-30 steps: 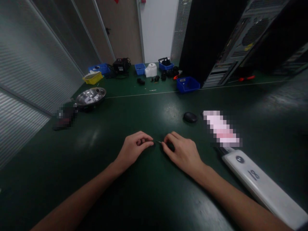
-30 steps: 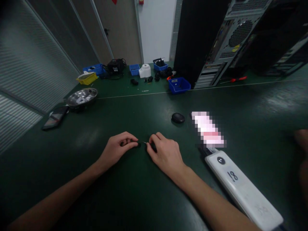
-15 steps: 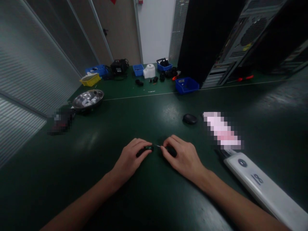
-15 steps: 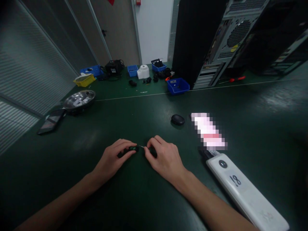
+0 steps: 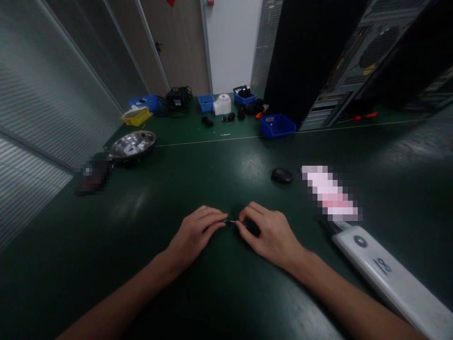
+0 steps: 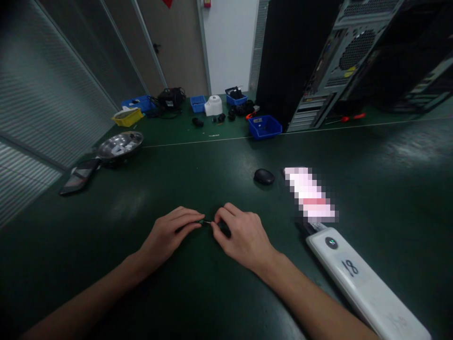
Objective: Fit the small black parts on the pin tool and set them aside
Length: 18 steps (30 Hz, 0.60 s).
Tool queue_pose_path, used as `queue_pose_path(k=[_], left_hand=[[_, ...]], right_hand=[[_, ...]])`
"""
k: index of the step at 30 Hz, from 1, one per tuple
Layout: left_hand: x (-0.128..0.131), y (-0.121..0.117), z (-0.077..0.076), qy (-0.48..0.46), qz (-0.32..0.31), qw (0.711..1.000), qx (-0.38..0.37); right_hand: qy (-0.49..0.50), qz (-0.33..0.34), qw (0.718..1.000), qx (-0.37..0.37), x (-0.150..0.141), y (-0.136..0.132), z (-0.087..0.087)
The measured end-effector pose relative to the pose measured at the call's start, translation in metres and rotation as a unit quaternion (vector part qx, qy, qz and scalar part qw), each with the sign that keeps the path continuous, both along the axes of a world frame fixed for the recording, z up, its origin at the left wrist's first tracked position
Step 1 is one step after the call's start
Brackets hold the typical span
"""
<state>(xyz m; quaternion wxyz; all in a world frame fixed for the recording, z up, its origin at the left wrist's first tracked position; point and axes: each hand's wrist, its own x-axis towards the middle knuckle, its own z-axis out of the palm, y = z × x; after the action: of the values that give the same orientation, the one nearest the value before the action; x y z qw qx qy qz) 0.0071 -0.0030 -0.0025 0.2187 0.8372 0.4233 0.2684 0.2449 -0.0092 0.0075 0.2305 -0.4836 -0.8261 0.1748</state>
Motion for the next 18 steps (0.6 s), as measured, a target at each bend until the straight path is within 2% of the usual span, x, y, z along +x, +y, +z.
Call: queue_pose_path(k=[6,9,18], left_hand=[[0.0007,-0.0016,0.0002,0.039,-0.022,0.996,0.082],[0.0021,-0.0030,0.0017,0.046,-0.032,0.993,0.099],[-0.0024,-0.0036,0.0017,0.010,-0.039,0.998,0.052]], right_hand=[[-0.009,0.017,1.000,0.008,0.0015,0.0007,0.0035],[-0.014,0.028,0.999,0.007,0.0027,0.0010,0.0064],[0.050,0.035,0.998,-0.007,0.0005,-0.0004,0.0041]])
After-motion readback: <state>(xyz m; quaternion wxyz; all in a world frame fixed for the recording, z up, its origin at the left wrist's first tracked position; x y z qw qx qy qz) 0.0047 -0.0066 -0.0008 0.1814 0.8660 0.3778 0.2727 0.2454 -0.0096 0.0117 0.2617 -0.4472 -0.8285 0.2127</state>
